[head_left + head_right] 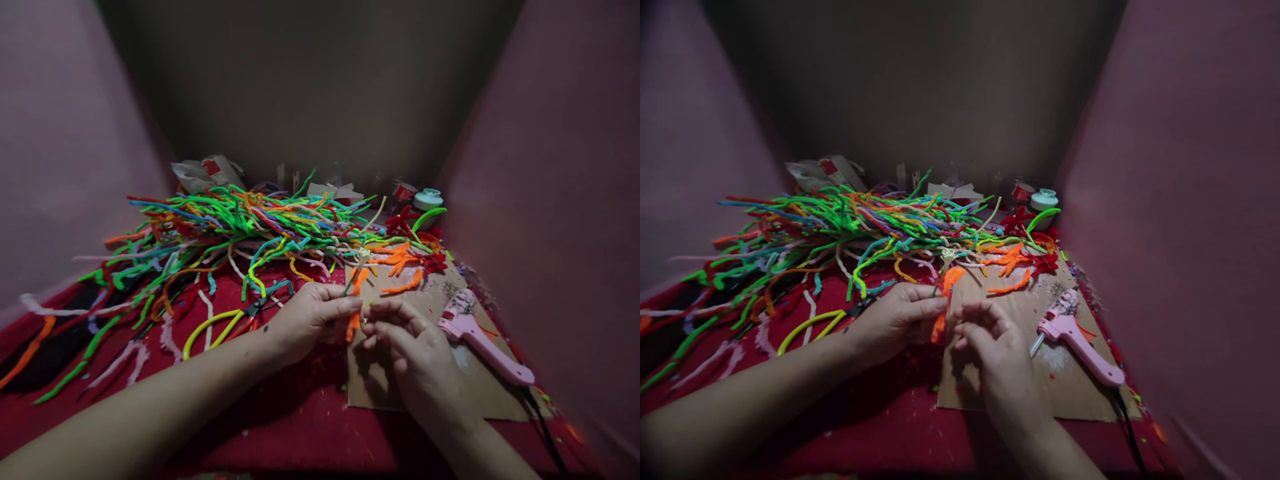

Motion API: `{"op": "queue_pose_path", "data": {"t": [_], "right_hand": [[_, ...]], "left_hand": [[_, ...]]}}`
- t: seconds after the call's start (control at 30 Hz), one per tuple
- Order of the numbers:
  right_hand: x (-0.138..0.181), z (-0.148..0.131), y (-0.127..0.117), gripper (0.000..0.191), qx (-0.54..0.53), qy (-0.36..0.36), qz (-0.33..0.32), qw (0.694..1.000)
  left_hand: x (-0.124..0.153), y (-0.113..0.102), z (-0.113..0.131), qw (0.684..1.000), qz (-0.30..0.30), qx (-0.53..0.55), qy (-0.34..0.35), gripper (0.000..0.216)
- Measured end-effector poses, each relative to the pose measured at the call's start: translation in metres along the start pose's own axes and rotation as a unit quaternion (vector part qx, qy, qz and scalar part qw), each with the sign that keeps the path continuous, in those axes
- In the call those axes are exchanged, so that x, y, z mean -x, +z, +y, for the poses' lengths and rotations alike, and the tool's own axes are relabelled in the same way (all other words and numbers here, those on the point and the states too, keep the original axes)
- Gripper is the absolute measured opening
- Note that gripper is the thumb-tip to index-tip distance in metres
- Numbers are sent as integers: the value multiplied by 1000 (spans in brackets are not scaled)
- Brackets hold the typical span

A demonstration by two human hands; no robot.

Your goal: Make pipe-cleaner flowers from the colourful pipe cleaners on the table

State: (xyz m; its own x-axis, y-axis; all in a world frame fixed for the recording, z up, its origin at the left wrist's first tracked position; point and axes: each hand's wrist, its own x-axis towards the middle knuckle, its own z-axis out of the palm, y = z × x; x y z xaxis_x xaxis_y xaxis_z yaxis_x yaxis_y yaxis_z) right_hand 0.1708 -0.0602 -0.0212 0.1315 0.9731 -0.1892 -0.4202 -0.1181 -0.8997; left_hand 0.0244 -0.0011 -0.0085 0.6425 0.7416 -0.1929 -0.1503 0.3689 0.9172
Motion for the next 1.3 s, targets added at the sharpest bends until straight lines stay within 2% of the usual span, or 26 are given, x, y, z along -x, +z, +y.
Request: {"op": "queue_pose_path", "data": {"t": [0.07,0.17,0.23,0.3,0.43,0.63,0.77,0.87,0.9,0.93,0.97,1.0,1.03,1.07,1.1,1.17,1.3], "right_hand": [[-6,-6,-3,20,-32,-2,-2,999],[-15,-10,-3,18,-86,46,-38,995],[-19,-10,-2,18,-125,88,-30,988],[-21,-10,0,18,-147,97,-10,984],[-21,-8,0,17,-162,67,21,984],[-12,-7,-4,16,-180,73,30,980],[-3,-13,-14,24,-98,66,1,993],[5,-24,-41,33,91,5,30,995],[7,-28,-54,32,186,-48,65,979],[9,-31,-69,30,297,-108,97,944],[10,-34,-84,28,410,-178,133,884],[11,-36,-99,29,510,-246,164,808],[11,-36,-114,33,599,-283,182,726],[11,-36,-126,39,666,-290,194,660],[10,-34,-136,44,714,-271,193,617],[8,-30,-147,44,762,-233,176,578],[1,-24,-144,39,800,-184,165,547]], "left_hand": [[1,1,4,999,-15,-40,-1,25],[3,3,6,992,-55,-113,-14,25],[3,3,5,986,-79,-145,-24,28],[1,2,3,984,-77,-155,-31,29],[-2,-1,-2,993,-27,-106,-35,22],[-6,-3,-6,998,-23,-27,-45,21],[-6,-2,-5,998,-28,8,-48,21],[-6,-3,-4,999,-28,10,-38,21],[-6,-3,-4,999,-30,10,-36,21],[-6,-3,-4,999,-31,12,-36,21],[-6,-4,-3,999,-31,15,-37,21],[-6,-4,-3,999,-31,17,-39,21],[-6,-3,-3,999,-30,20,-40,20],[-6,-3,-3,999,-29,22,-40,20],[-7,-3,-2,998,-29,26,-39,19],[-7,-3,-3,998,-30,30,-38,19],[-7,-3,-4,998,-34,28,-41,19]]}}
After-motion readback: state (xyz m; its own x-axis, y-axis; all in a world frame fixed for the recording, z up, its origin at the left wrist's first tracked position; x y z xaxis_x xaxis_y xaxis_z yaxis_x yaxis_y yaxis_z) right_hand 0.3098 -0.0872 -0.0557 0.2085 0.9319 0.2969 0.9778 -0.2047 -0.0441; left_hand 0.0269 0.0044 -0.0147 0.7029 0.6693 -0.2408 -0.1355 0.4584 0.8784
